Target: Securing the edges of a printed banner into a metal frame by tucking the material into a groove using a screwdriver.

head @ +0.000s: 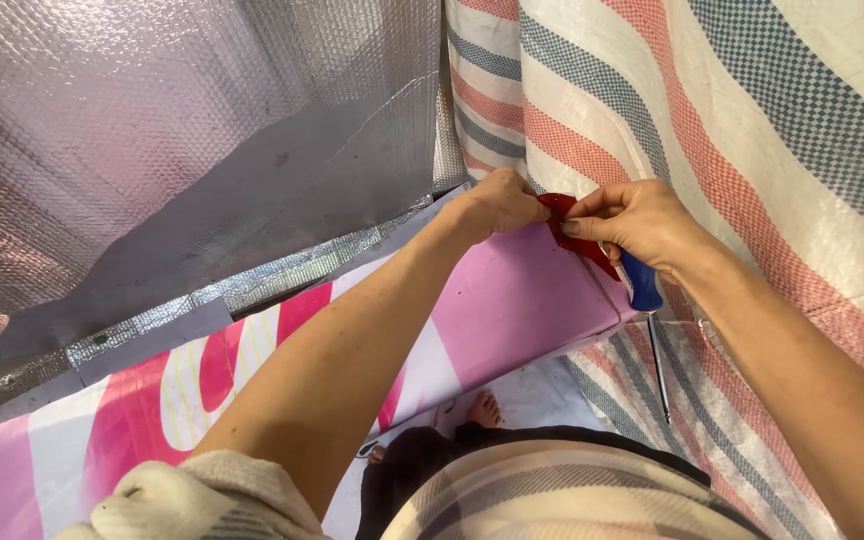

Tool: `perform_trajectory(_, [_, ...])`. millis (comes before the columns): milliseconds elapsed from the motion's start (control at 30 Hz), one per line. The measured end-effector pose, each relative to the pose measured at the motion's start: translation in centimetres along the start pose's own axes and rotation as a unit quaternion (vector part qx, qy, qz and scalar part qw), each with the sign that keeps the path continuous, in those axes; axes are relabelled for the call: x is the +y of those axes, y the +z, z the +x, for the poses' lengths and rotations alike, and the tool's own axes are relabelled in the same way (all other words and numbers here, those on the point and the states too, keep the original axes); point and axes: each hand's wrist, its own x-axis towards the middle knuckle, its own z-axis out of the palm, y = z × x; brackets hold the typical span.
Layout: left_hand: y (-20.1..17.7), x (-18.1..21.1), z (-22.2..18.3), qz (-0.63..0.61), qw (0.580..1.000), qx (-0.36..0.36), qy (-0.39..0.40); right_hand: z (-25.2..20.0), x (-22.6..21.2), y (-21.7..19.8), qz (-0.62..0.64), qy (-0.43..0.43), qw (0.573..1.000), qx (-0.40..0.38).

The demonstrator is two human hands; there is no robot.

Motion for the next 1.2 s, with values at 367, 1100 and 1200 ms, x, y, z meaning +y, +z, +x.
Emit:
perform_trajectory(367, [-0.6, 0.1, -1.4, -0.012, 1.000, -0.001, 0.007, 0.1, 1.1, 1.2, -0.042, -0.045, 0.998, 0.032])
perform_trajectory(1100, [-0.5, -0.5, -1.1, -0.024, 0.999, -0.019, 0.017, -1.1, 0.1, 0.9, -0.008, 0.031, 0.999, 0.036])
perform_trajectory(1200, [-0.5, -0.4, -1.0, -0.027, 0.999, -0.021, 0.017, -1.1, -0.3, 0.8, -0.002, 0.039, 0.999, 0.034])
